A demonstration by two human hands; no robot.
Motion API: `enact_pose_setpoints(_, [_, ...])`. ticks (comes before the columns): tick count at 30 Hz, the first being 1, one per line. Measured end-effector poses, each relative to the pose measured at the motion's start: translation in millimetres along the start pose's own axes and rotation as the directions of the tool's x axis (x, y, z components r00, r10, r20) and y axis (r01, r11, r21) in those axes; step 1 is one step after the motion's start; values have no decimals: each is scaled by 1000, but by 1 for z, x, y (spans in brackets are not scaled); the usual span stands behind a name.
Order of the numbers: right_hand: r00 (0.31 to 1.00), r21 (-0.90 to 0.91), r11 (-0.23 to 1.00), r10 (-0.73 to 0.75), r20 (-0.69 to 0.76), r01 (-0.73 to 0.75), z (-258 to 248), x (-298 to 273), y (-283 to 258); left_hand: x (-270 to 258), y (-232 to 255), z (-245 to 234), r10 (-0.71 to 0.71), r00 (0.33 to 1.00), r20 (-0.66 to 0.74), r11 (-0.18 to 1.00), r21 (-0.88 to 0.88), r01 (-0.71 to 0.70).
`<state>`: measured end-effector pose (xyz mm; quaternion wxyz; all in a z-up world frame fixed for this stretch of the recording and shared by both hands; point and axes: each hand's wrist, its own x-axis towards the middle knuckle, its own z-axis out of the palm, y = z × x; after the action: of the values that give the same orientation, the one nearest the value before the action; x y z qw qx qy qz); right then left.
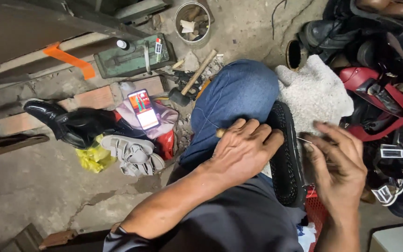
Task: The person sits on the floor and sews a black shoe sole using a needle and white thread. They hold the shoe on their lap and pull the thread through the sole repeatedly. A smartphone is visible nearby, and the person occasionally interacts with it while continuing to work on the shoe.
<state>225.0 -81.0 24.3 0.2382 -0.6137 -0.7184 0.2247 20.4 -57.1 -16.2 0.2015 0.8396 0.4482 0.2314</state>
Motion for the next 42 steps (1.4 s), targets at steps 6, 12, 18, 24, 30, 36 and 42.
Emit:
enact_pose_setpoints(6, [991, 202, 971, 130, -3, -127, 1, -7, 27, 1, -6, 3, 4, 999, 46, 999, -37, -3])
enact_pose_setpoints(12, [974, -36, 993, -107, 200, 117, -18, -12, 2, 6, -9, -5, -10, 999, 41, 999, -37, 12])
enact_pose_setpoints(18, [996, 693, 716, 42, 81, -86, -22, -33, 34, 8, -7, -4, 10, 997, 74, 999, -34, -8])
enact_pose_setpoints(24, [983, 187, 974, 102, 150, -129, 2, 2, 4, 8, -5, -4, -3, 998, 56, 1000, 2, 3])
enact_pose_setpoints(30, [983, 90, 991, 79, 165, -94, -2, 3, -3, 10, -9, -7, 14, 999, 37, 1000, -19, -13])
enact_pose_setpoints(36, [951, 138, 954, 236, 198, -266, -9, -3, -11, 5, -33, -18, 106, 975, 197, 983, -168, -74])
enact_pose_setpoints(42, [954, 271, 917, 258, 154, -292, -5, 1, -15, 0, -49, -37, -299, 799, 522, 952, 98, 292])
